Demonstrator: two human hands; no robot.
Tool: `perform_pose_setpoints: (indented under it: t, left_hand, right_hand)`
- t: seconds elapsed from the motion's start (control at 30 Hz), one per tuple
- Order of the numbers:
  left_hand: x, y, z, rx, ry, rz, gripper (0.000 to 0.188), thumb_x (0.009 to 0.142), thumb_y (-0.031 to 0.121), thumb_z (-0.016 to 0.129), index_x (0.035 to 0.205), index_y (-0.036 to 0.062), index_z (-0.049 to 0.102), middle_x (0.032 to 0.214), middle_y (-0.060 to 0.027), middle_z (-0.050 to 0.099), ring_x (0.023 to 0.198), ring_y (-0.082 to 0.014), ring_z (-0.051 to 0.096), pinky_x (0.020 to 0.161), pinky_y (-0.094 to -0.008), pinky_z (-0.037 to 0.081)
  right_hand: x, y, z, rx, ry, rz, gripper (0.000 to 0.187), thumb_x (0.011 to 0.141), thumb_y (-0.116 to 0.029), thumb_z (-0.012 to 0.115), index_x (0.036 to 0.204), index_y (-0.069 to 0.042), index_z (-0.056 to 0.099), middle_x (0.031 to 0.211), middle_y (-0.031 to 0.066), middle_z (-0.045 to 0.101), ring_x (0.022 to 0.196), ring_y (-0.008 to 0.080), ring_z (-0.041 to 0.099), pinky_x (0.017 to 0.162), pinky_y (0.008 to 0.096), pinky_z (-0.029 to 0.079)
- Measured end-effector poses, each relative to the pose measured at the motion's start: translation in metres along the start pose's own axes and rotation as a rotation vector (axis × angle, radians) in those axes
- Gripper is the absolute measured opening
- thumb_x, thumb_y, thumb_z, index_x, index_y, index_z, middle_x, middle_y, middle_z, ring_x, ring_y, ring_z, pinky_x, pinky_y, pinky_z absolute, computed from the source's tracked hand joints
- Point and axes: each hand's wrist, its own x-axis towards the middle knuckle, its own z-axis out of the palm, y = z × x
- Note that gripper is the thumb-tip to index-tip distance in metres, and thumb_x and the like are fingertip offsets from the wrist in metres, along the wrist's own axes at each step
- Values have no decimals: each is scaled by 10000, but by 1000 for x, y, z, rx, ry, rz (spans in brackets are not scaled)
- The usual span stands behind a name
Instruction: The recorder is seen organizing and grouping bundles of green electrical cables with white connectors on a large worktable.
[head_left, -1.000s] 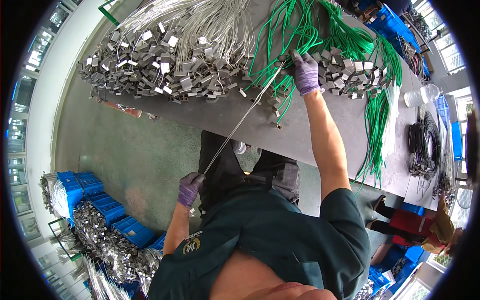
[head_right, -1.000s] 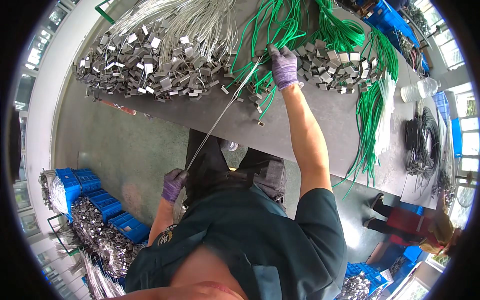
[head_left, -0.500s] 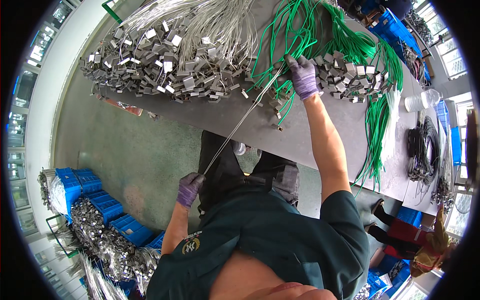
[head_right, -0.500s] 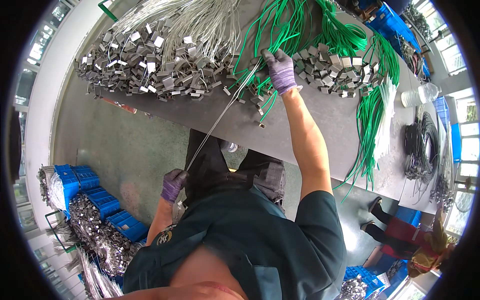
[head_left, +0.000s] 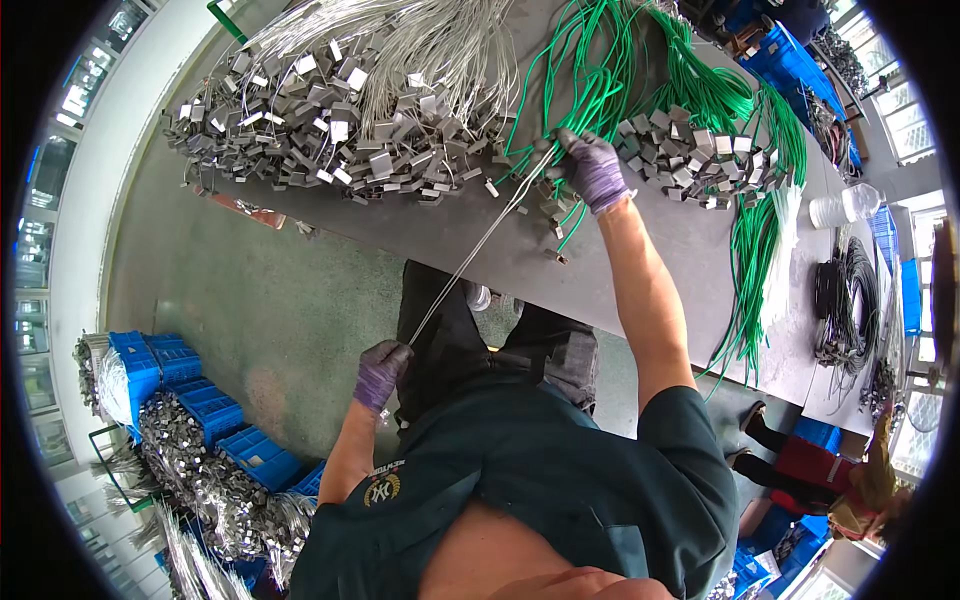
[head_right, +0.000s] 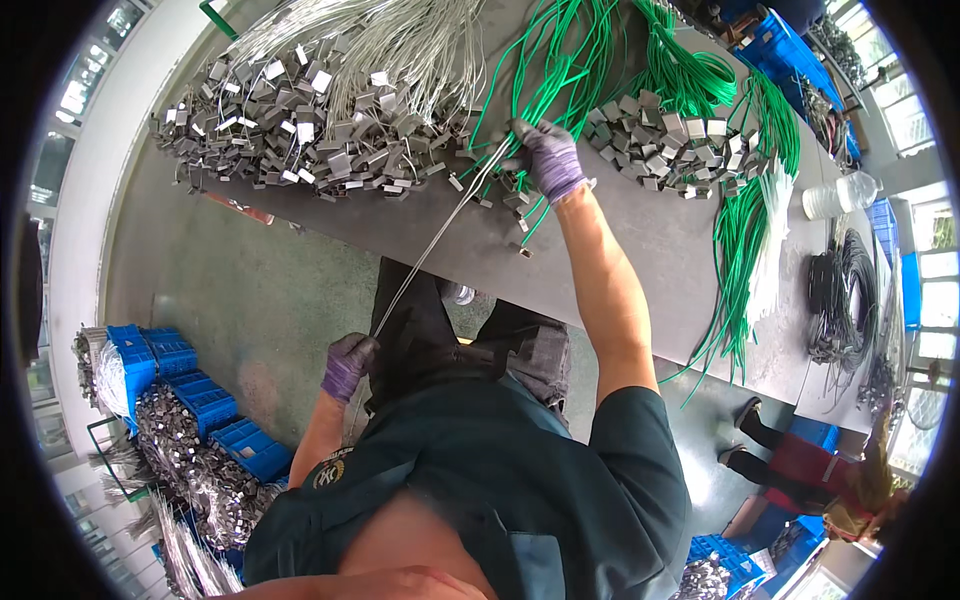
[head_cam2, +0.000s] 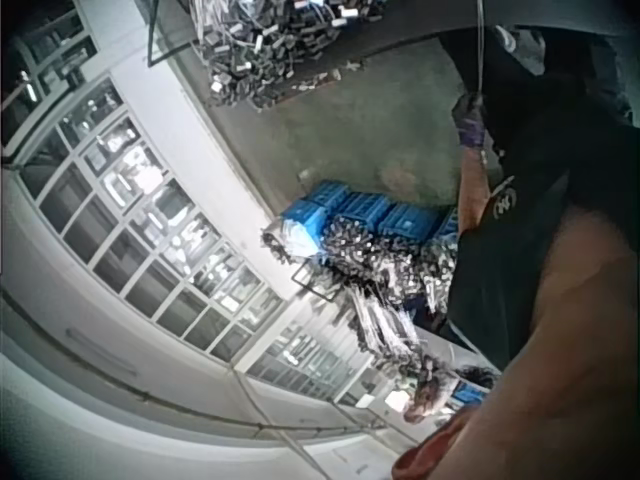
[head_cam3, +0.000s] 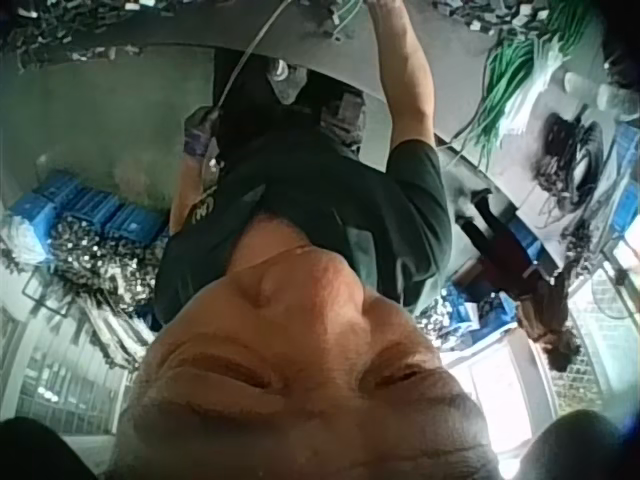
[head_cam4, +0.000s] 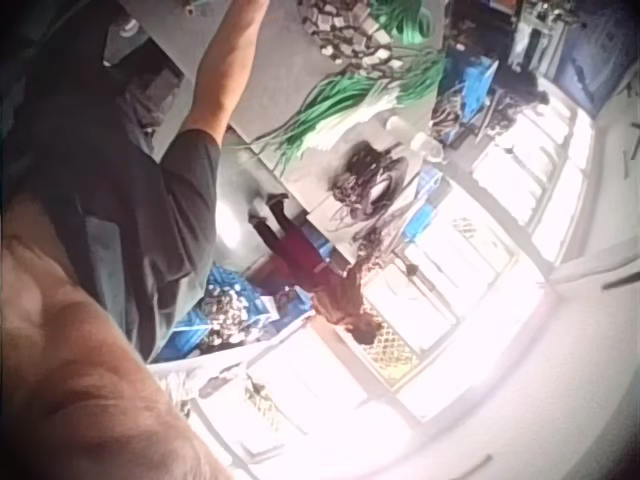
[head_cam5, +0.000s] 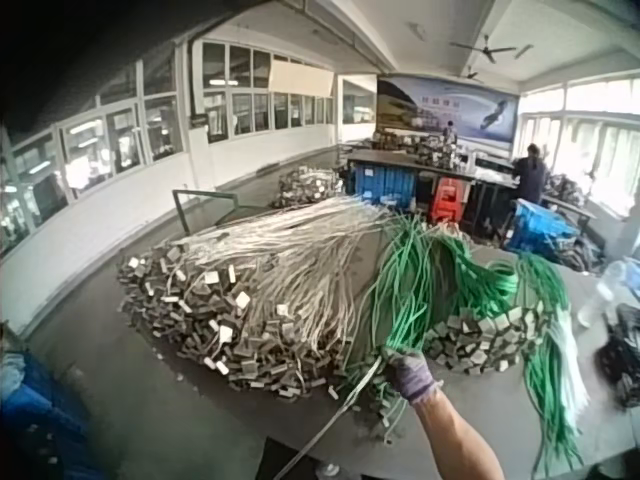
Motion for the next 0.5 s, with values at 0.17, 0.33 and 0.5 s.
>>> perform_pose_setpoints:
  t: [0.17,0.33,0.5]
  left_hand:
    - [9,15,15,9,-30,43,172,872,199,578,816,40,612,555,31,447,449,-48,376,416,-207,288]
    - [6,19,19,21,-69,2,169,874,197,574,816,41,604,553,30,434,440,-49,360,409,-208,277]
    - [12,13,23,-36,-86,104,157,874,184,568,822,38,599,558,27,439,428,-47,347,393,-210,264]
  right_hand:
    - [-28,34,35,13,144,119,218,856,-175,609,983,0,578,868,115,647,681,197,640,510,321,549]
    - [-8,-8,20,-271,78,4,184,862,-206,605,888,-24,591,622,27,550,442,103,504,386,238,407]
    - [-3,-13,28,-404,73,39,142,859,-164,595,818,-30,572,605,18,537,416,78,463,370,206,330]
